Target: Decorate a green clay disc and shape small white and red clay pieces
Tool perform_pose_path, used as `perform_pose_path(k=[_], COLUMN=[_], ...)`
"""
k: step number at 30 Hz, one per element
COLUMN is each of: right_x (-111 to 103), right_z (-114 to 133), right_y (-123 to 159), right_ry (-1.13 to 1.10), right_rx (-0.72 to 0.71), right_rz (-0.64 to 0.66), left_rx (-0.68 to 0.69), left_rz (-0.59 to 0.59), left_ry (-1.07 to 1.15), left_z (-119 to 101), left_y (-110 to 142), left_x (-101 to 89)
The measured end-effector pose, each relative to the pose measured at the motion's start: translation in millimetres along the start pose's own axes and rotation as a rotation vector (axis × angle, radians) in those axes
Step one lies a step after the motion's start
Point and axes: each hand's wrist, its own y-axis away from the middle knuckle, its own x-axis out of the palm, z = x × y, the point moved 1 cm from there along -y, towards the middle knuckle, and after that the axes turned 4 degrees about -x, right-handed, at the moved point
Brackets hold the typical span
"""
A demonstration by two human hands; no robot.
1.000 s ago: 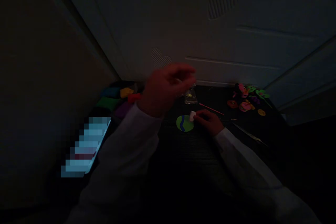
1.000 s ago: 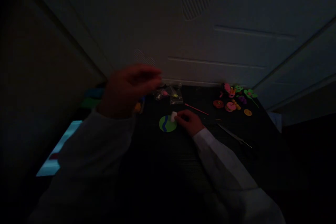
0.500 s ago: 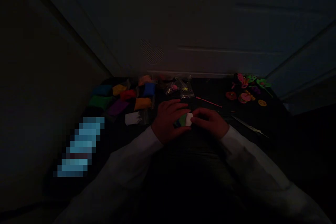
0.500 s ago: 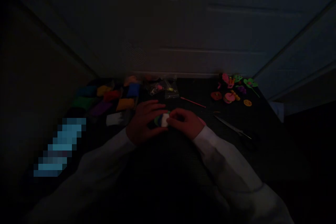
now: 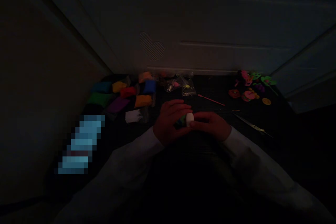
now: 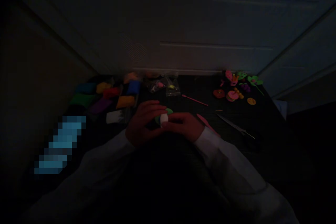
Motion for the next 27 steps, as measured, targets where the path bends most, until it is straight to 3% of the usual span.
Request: perform_pose_path(k=[11,27], right_x=[0.4,2.6], right_z=[-7.8,-2.0], right_y=[0.6,1.3], right_ry=[-0.082,-0.083], right_rx=[0.102,0.112], right_rz=[0.004,-0.01], left_rx=[0.02,0.022], left_rz=[-0.031,-0.042], left_ry=[0.042,0.073], left_z=[-3.7,-4.1], left_y=[-1.5,0.4], left_x=[-0.2,0.9])
